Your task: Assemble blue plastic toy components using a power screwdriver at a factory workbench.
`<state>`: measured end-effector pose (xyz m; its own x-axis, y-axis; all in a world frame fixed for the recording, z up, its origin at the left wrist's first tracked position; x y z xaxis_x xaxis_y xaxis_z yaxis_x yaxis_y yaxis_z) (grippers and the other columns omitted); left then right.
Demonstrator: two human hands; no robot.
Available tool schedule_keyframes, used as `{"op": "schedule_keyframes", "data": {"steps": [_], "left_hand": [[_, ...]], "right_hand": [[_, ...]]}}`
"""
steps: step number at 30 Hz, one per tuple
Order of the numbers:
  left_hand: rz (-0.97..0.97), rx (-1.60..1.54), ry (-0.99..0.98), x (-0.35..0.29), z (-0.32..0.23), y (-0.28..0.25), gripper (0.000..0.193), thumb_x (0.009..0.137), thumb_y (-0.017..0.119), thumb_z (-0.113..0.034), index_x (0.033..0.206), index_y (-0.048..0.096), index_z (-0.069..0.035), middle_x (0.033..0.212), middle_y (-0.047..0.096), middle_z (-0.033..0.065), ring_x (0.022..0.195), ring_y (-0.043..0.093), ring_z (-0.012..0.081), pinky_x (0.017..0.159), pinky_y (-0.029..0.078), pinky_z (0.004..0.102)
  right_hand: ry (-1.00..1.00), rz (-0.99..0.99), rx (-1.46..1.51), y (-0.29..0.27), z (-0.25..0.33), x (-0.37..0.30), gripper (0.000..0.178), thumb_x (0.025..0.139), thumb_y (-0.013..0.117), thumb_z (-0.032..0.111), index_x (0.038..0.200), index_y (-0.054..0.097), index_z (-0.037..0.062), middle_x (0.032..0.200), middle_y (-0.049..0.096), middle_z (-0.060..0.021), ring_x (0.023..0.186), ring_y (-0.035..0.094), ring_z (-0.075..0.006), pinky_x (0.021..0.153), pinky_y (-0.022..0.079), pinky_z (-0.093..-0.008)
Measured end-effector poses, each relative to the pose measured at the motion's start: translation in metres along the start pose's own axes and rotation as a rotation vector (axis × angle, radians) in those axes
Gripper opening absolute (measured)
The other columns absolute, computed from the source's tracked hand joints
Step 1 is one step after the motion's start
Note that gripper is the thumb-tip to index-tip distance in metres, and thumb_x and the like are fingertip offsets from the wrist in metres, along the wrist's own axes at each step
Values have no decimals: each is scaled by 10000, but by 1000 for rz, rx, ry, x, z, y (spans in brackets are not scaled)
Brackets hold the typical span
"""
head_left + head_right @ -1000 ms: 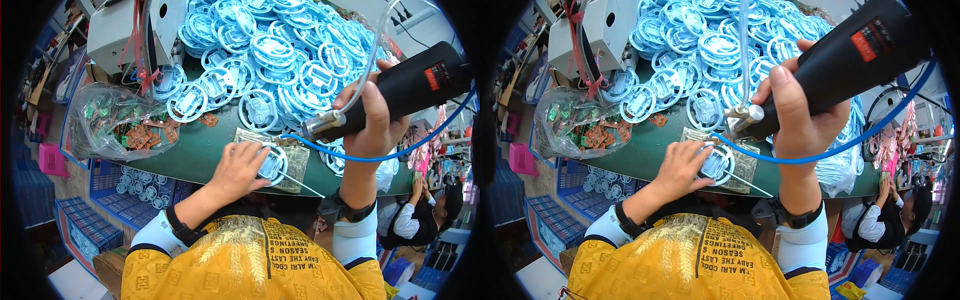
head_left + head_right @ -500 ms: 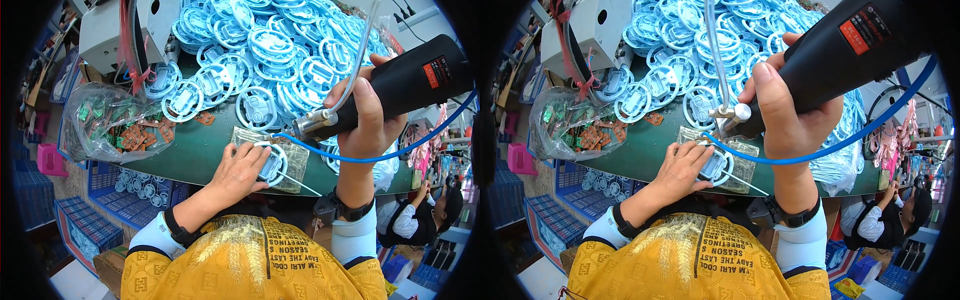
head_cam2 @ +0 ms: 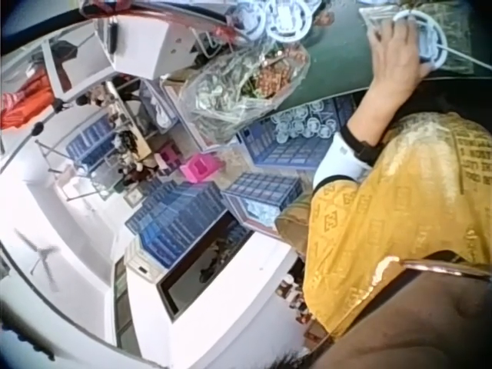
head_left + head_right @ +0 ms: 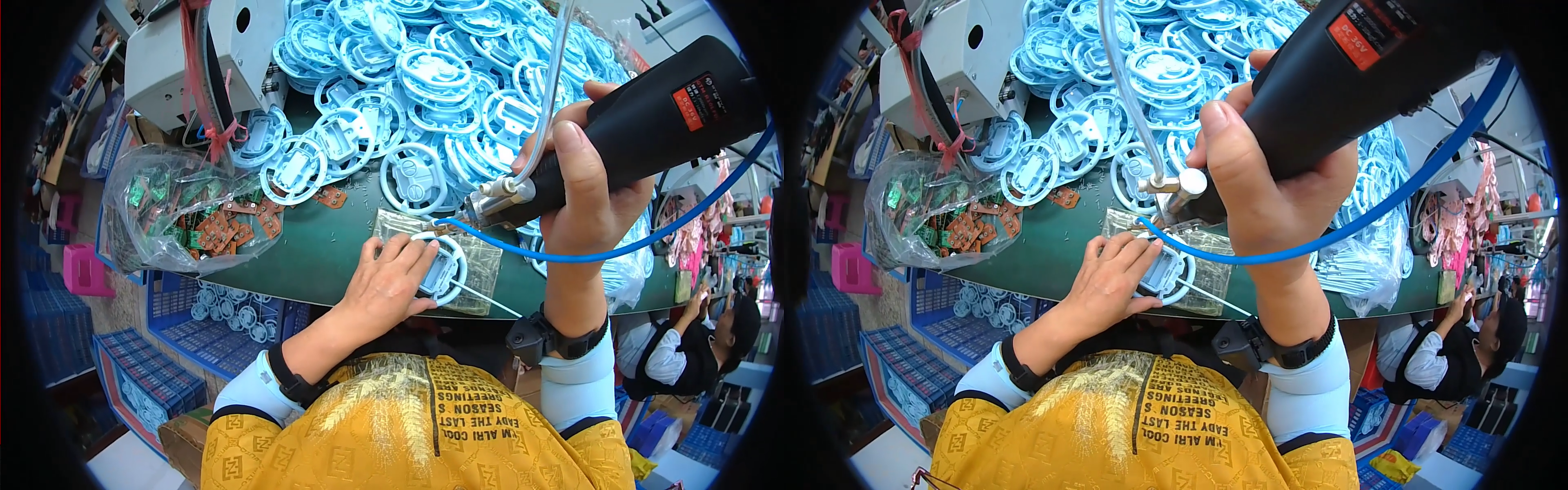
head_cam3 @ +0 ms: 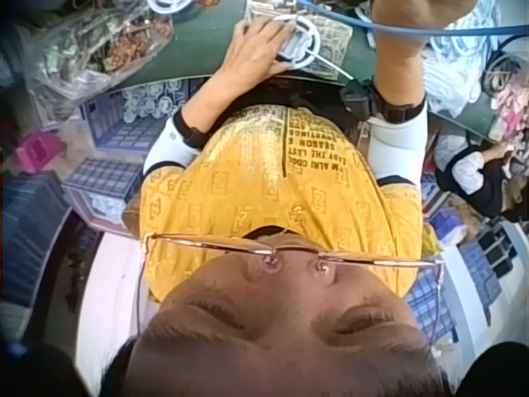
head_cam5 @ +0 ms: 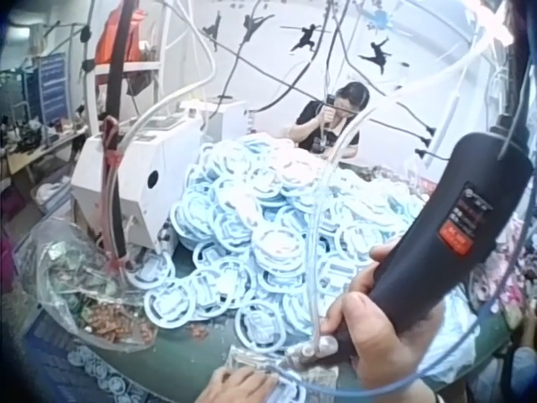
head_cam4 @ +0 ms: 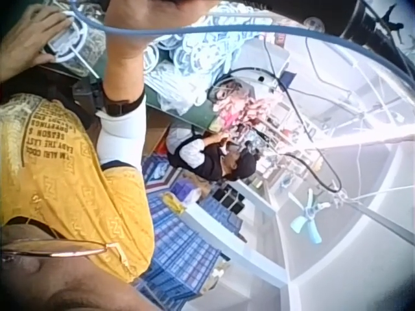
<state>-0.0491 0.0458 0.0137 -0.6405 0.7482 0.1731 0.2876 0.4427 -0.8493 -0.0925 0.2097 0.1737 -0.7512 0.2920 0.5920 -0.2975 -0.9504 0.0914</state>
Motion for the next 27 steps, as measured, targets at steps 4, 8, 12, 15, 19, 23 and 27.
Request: {"op": "schedule_keyframes", "data": {"steps": [4, 8, 12, 15, 19, 23, 27], "left_hand": [[-12, 9, -3, -1, 2, 1, 822, 643, 850, -312, 1330, 510, -13, 1266, 524, 109, 1215, 464, 287, 986, 342, 456], [-39, 4, 5, 1, -2, -4, 809, 624, 854, -273, 1313, 518, -13, 1217, 539, 77, 1159, 485, 258, 949, 355, 459], [-38, 5, 38, 2, -1, -4, 771, 637, 852, -266, 1296, 537, -19, 1209, 555, 77, 1149, 494, 263, 943, 362, 442], [8, 35, 45, 5, 5, -1, 736, 639, 851, -247, 1274, 556, -24, 1210, 564, 78, 1141, 500, 265, 926, 369, 425], [100, 43, 0, 7, 5, -3, 737, 626, 854, -238, 1273, 566, -33, 1204, 579, 80, 1148, 506, 261, 901, 381, 418], [-196, 135, 242, -12, -10, -19, 686, 605, 845, -184, 1226, 582, -57, 1102, 565, 68, 1085, 524, 274, 899, 389, 444], [-544, 156, 358, -52, -2, -13, 675, 597, 809, -118, 1206, 520, -144, 1107, 544, 30, 1063, 535, 230, 913, 372, 459]], "right_hand": [[23, 8, 1, 4, -3, -2, 357, 834, 610, -9, 1171, 491, -29, 779, 590, -117, 580, 607, -201, 555, 524, -329], [8, 68, 13, 8, -5, -6, 325, 829, 600, -23, 1131, 482, 3, 805, 589, -105, 583, 601, -177, 543, 515, -316], [-44, 64, -85, 12, -5, -12, 316, 842, 597, -43, 1133, 481, -6, 813, 591, -88, 591, 603, -164, 561, 508, -304], [-45, 76, -150, 18, -6, -4, 373, 851, 610, -38, 1202, 484, -39, 810, 598, -70, 612, 610, -153, 577, 507, -292], [-58, -51, -9, -5, 28, 9, 442, 860, 637, 44, 1265, 501, -70, 784, 600, -70, 615, 612, -161, 625, 506, -291], [-162, -92, -4, -42, 57, 23, 361, 845, 705, 73, 1149, 561, -59, 786, 628, -73, 602, 644, -150, 589, 523, -266], [-61, -56, -85, -52, 44, 11, 376, 851, 702, 75, 1170, 547, -50, 786, 609, -55, 609, 641, -153, 592, 512, -266]]}}
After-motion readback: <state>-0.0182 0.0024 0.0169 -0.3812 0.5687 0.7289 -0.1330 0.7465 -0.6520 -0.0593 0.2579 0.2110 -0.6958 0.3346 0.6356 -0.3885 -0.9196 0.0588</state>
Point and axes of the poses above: each hand's wrist, its own x-axis towards the middle knuckle, its own y-axis out of the palm, z = x × y, the point moved 5 cm from there along x, towards the middle knuckle
